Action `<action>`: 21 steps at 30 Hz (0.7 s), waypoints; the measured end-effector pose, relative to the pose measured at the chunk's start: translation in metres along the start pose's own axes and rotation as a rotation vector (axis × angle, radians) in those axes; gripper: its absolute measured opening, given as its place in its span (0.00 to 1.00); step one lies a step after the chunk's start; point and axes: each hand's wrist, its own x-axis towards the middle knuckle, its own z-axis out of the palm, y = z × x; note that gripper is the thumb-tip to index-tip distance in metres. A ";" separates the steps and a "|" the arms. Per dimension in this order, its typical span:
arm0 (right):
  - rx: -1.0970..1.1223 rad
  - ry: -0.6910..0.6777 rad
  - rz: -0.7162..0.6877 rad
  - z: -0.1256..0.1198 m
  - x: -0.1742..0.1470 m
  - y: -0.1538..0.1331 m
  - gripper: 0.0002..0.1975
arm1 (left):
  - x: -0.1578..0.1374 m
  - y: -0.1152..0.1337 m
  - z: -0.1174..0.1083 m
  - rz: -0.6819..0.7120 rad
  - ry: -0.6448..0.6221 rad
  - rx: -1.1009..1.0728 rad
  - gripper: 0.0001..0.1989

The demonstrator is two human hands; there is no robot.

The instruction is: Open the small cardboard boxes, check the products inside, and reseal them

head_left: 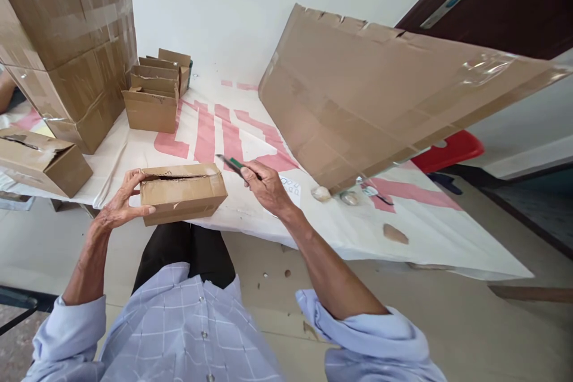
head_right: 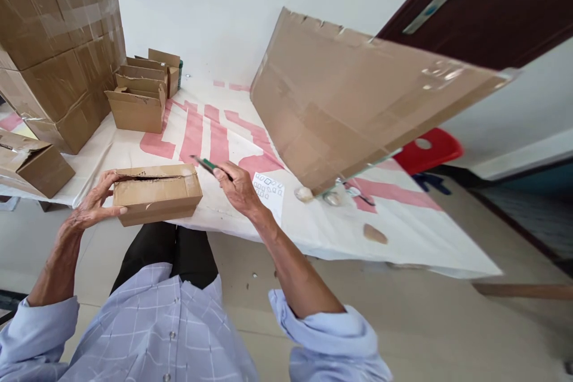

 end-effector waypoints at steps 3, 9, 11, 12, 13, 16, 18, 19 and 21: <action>0.009 -0.151 -0.195 -0.008 0.006 -0.051 0.18 | -0.001 0.001 0.002 0.003 0.008 0.008 0.39; -0.130 -0.342 -0.368 0.006 0.026 -0.099 0.15 | -0.003 -0.006 0.006 -0.002 0.012 0.002 0.41; -0.191 -0.372 -0.404 0.011 0.035 -0.104 0.14 | -0.002 -0.009 0.007 0.009 0.027 -0.005 0.42; -0.226 -0.383 -0.416 0.013 0.039 -0.106 0.14 | -0.002 -0.010 0.008 0.015 0.033 -0.008 0.42; -0.262 -0.389 -0.425 0.016 0.043 -0.109 0.13 | -0.002 -0.011 0.009 0.020 0.035 -0.009 0.42; -0.353 -0.403 -0.450 0.022 0.051 -0.118 0.12 | -0.003 -0.010 0.009 0.025 0.028 -0.001 0.41; -0.396 -0.418 -0.459 0.026 0.054 -0.124 0.11 | -0.004 -0.009 0.009 0.021 0.027 0.008 0.40; -0.422 -0.422 -0.459 0.028 0.056 -0.125 0.11 | -0.004 -0.008 0.008 0.018 0.028 0.011 0.40; -0.492 -0.419 -0.454 0.028 0.058 -0.126 0.11 | -0.004 -0.007 0.008 0.013 0.031 0.016 0.40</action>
